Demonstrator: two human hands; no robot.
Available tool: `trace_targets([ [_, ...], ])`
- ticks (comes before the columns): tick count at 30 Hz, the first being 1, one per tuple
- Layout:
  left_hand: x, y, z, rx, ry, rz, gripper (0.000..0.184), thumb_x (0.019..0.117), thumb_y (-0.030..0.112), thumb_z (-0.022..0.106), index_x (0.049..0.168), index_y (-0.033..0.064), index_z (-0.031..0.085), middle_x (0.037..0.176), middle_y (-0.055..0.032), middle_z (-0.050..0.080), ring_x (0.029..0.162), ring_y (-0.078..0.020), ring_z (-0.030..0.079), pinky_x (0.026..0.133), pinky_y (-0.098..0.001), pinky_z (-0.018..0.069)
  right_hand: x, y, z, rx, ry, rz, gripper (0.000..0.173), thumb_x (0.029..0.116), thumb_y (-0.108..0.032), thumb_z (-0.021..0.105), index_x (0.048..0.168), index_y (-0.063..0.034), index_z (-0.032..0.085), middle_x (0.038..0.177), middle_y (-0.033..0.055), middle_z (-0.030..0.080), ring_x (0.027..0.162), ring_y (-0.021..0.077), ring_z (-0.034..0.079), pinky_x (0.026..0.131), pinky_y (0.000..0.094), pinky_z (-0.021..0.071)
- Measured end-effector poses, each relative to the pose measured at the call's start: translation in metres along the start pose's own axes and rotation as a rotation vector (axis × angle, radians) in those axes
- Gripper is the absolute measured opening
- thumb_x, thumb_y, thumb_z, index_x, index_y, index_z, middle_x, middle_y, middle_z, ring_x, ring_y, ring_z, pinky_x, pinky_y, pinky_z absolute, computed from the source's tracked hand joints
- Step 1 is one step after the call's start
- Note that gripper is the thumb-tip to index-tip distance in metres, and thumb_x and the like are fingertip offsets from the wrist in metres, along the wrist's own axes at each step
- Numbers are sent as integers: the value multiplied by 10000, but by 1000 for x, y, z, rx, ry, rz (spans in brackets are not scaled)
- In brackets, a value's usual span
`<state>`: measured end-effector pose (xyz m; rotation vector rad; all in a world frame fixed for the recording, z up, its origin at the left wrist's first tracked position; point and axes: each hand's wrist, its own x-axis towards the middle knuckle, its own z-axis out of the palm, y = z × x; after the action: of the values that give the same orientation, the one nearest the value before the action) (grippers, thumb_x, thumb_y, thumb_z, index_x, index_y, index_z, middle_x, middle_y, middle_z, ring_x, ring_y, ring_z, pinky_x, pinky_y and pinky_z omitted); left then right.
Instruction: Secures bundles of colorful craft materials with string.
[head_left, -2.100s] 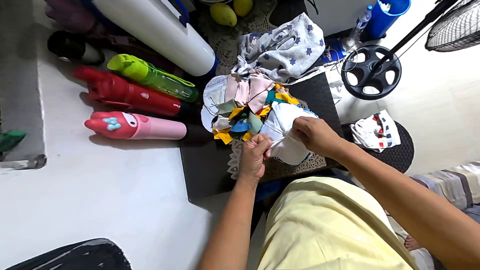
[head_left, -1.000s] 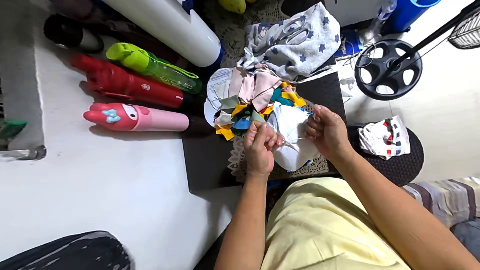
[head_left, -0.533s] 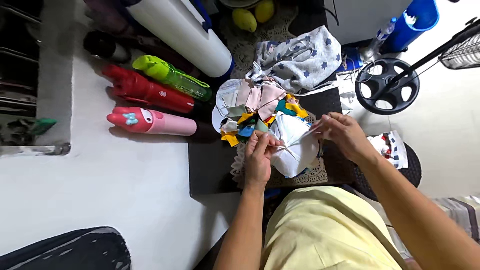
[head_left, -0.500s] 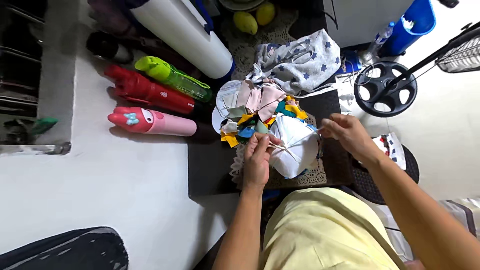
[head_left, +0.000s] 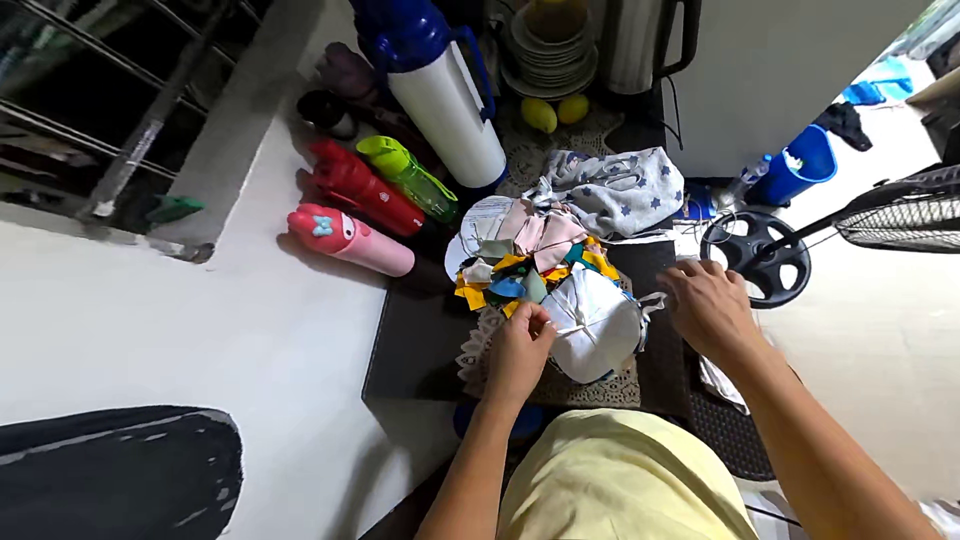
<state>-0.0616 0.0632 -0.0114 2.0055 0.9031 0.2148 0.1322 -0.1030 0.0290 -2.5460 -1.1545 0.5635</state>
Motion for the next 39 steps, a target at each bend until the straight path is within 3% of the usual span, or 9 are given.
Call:
trace_targets([
  [6,-1,2,-7,42,-50,-42,223,975,88,643,1180,2,673,989,-111,696,853,-150,668,786,-305,550,3,-8,36,136,1,-293,255,989,-40,542,1132,-52,753,1221,161,696,1213,390,599,972,580,465],
  [10,-5,7,-9,260,-220,-55,233,994,47,571,1177,16,711,1158,-172,686,1055,-283,666,950,-448,524,3,-3,62,36,99,-305,216,983,-51,563,1106,-16,736,1118,222,690,1079,433,641,873,580,502],
  [14,-3,29,11,360,-93,59,258,999,185,602,1108,-8,734,1111,-203,693,1078,-363,652,971,-523,490,5,0,73,22,193,-320,186,991,-59,566,1027,24,728,1041,225,693,1026,427,659,833,564,517],
  [21,32,48,37,358,-285,143,203,985,114,596,1056,-27,722,1078,-195,695,1045,-335,664,948,-499,513,-4,-10,35,222,-162,-176,231,1026,-51,498,1159,23,672,1089,194,699,1097,365,644,976,560,455],
  [24,41,46,35,255,-549,298,305,999,31,519,1237,40,709,1249,-144,678,1166,-281,634,1029,-465,480,-7,-3,16,131,-295,-92,241,991,4,519,1146,5,703,1125,199,693,1113,368,641,979,574,464],
  [28,49,57,20,326,-418,370,430,995,-41,472,1372,82,639,1370,-136,634,1259,-308,604,1059,-530,462,-7,6,2,-15,-279,-16,159,998,-86,601,1005,-24,747,981,185,715,991,382,676,893,610,485],
  [31,48,59,-4,482,-364,266,288,992,13,542,1220,53,714,1217,-167,688,1124,-346,651,974,-568,497,-5,9,-9,-106,-191,-3,125,980,-115,651,943,-67,760,877,157,715,895,375,682,821,614,491],
  [36,27,45,-17,605,-495,9,400,969,218,681,1296,-3,614,1231,-223,646,1151,-397,614,999,-588,458,0,7,-2,-148,240,-48,314,936,15,619,1226,-56,716,1220,261,639,1146,496,583,891,660,444],
  [39,14,34,-7,632,-460,-30,361,974,159,662,1285,-8,592,1198,-219,649,1145,-388,619,991,-568,467,-7,-7,11,48,79,119,167,1002,-131,610,1036,-28,736,1035,204,693,1011,415,664,813,617,524],
])
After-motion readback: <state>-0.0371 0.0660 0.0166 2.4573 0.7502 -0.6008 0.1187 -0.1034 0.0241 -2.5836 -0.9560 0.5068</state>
